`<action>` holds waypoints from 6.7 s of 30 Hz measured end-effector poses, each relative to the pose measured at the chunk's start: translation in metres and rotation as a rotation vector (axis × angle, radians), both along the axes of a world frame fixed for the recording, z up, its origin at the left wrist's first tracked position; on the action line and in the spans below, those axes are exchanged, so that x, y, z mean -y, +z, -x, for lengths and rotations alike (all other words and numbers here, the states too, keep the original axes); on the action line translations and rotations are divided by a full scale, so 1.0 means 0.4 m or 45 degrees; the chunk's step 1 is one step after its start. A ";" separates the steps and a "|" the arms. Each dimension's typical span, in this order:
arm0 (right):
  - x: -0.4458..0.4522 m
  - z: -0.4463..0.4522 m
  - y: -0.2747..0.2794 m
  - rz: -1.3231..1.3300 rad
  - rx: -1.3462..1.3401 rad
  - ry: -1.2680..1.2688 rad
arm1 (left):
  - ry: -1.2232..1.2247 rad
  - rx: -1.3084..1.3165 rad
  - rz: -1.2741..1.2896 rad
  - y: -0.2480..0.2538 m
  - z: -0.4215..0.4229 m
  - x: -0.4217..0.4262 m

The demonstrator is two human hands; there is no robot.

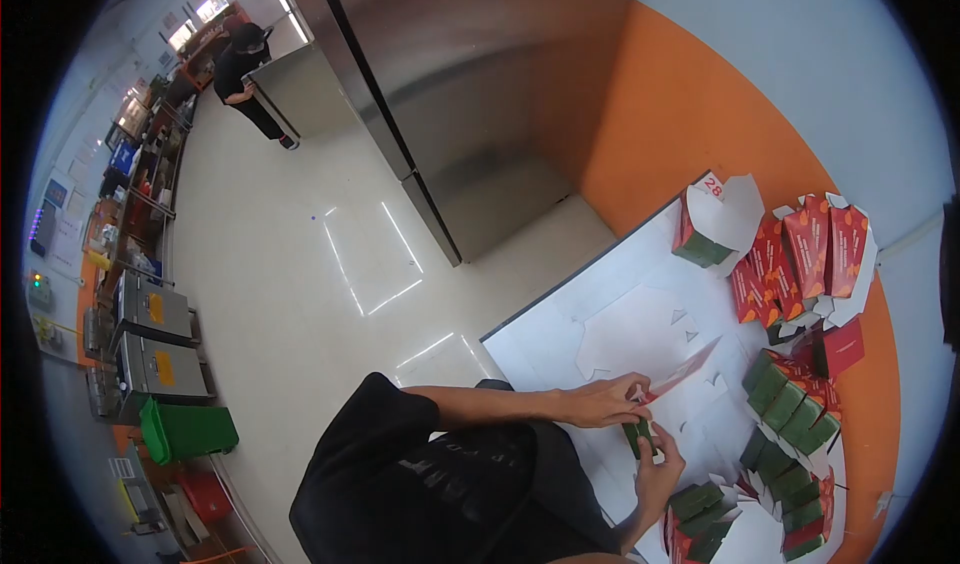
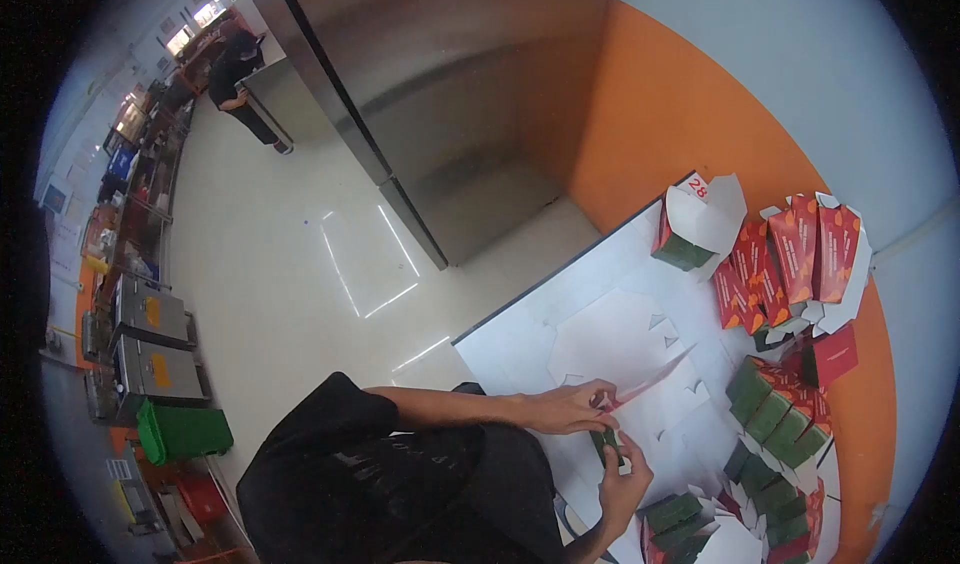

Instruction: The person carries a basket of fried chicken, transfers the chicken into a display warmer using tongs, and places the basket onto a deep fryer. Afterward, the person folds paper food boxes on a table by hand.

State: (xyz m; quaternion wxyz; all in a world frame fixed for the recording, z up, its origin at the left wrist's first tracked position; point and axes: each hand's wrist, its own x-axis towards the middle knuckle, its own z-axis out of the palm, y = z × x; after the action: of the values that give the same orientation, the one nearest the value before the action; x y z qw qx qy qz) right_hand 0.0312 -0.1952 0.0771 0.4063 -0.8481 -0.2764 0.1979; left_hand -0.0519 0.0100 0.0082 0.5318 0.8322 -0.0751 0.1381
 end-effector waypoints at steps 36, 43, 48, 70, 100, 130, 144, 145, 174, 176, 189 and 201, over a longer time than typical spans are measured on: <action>-0.039 -0.023 -0.046 -0.336 0.877 -0.404 | 0.149 -0.221 -0.135 0.120 -0.104 0.009; -0.050 -0.028 -0.076 -0.698 0.419 -0.986 | 0.287 -0.342 -0.052 0.133 -0.109 0.013; -0.040 -0.018 -0.083 -0.411 0.719 -0.792 | 0.309 -0.321 -0.137 0.158 -0.100 0.044; -0.066 -0.027 -0.087 -0.273 0.187 -0.258 | -0.080 0.051 -0.571 0.191 -0.121 -0.020; -0.039 0.000 -0.245 0.087 0.434 0.185 | -0.100 -1.208 1.044 -0.013 -0.042 -0.104; -0.043 -0.132 -0.057 -0.110 -0.410 0.007 | 0.408 0.321 0.025 0.006 -0.149 -0.014; -0.048 -0.036 0.133 -0.944 0.050 -0.268 | 0.216 -0.284 0.371 0.063 -0.098 -0.128; -0.041 -0.038 0.117 -0.954 0.034 -0.302 | 0.285 -0.350 0.570 0.056 -0.097 -0.131; -0.083 -0.061 -0.005 -0.388 0.260 0.005 | 0.028 -0.279 0.106 0.189 -0.089 -0.102; -0.082 -0.047 0.006 -0.503 0.302 -0.104 | 0.112 -0.178 0.098 0.208 -0.103 -0.119; 0.058 -0.040 -0.158 -0.420 -0.068 -0.567 | 0.788 0.584 -0.483 0.175 -0.711 -0.586; 0.120 0.041 -0.241 0.141 0.093 -0.778 | 0.489 0.136 -0.908 -0.027 -0.621 -0.480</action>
State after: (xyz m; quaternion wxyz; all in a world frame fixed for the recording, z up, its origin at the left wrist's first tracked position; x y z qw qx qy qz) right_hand 0.0147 -0.2432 -0.0192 0.3901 -0.9193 -0.0118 0.0507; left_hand 0.1965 0.2021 -0.0025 0.1699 0.9549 0.0108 0.2433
